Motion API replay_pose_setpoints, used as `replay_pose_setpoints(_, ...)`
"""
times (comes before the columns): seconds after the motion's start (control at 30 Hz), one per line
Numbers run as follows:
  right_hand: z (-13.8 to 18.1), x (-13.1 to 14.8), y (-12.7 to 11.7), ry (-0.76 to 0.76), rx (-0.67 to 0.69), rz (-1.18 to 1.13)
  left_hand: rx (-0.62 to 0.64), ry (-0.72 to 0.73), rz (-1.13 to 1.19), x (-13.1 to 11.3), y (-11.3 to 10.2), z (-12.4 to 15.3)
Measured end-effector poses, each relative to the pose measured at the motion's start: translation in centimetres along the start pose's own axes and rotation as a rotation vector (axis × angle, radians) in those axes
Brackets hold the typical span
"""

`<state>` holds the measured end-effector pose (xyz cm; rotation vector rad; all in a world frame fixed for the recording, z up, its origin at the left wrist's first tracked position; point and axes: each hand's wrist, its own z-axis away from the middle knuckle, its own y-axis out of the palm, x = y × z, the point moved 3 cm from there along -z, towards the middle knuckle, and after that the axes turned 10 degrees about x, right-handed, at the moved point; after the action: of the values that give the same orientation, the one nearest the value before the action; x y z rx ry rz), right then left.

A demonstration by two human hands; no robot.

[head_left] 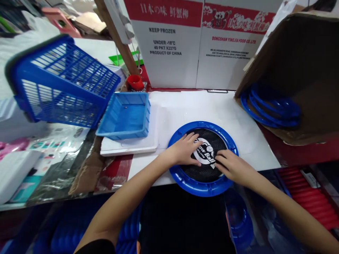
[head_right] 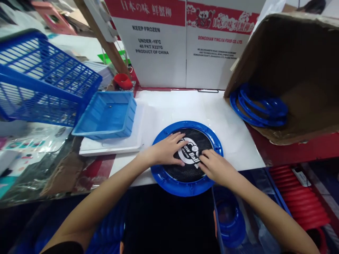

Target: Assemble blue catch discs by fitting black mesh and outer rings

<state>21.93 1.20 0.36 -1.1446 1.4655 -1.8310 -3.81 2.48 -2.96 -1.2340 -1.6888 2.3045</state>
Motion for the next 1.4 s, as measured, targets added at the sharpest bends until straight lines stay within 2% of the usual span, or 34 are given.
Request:
replay_pose_setpoints(0.1,-1.1,-3.2,-0.6,-0.067,-0.116,-0.095,-0.017,-0.202,-0.071,-2.7,2.4,1.4)
replay_pose_setpoints(0.17,-2.3,-4.9,-1.0,-0.117,-0.147,-0.111,0.011,-0.354,-0.140,-5.1,3.9,2.4)
replay_pose_setpoints(0.27,-4.6,-6.6,-1.7,-0.104,-0.095,-0.080,0.095,-0.583,-0.249,-8.0,4.5,3.1)
replay_pose_setpoints(0.33,-6.4,-7.2,-2.3,-0.095,0.005,-0.081,0.146,-0.651,-0.291,-8.9,3.6,2.8)
replay_pose_setpoints(0.4,-7.9,-7.6,-3.1,-0.106,0.109,-0.091,0.143,-0.626,-0.337,-8.9,1.8,1.6)
replay_pose_setpoints(0.5,-10.1,-7.7,-4.4,-0.087,0.234,-0.054,0.079,-0.448,-0.415,-7.6,-0.7,-1.0)
replay_pose_setpoints(0.57,-11.4,-7.3,-5.1,-0.048,0.318,-0.008,0.062,-0.345,-0.450,-6.4,-1.5,-2.5)
replay_pose_setpoints(0.67,-12.7,-6.1,-5.6,0.019,0.386,0.070,0.038,-0.303,-0.464,-4.8,-1.8,-3.5)
replay_pose_setpoints(0.8,-12.4,-4.9,-5.6,0.090,0.354,0.107,0.080,-0.309,-0.400,-3.6,-2.0,-2.7)
replay_pose_setpoints(0.9,-11.2,-4.6,-5.5,0.078,0.372,0.043,0.139,-0.278,-0.339,-3.1,-2.6,-1.9)
replay_pose_setpoints(0.97,-10.8,-4.6,-5.4,0.060,0.357,0.015,0.154,-0.309,-0.303,-2.7,-3.0,-1.5)
replay_pose_setpoints(1.17,-12.1,-4.0,-3.8,0.004,0.079,0.092,0.161,-0.433,-0.196,-2.6,-3.6,-0.9)
replay_pose_setpoints(1.23,-12.6,-3.6,-2.9,-0.053,0.034,0.080,0.183,-0.468,-0.138,-2.7,-3.6,-0.6)
replay_pose_setpoints(1.3,-13.0,-3.4,-2.2,-0.106,0.032,0.045,0.199,-0.495,-0.118,-2.8,-3.7,-0.3)
replay_pose_setpoints(1.4,-13.3,-3.6,-1.7,-0.128,0.073,-0.016,0.148,-0.468,-0.179,-2.9,-4.3,-0.1)
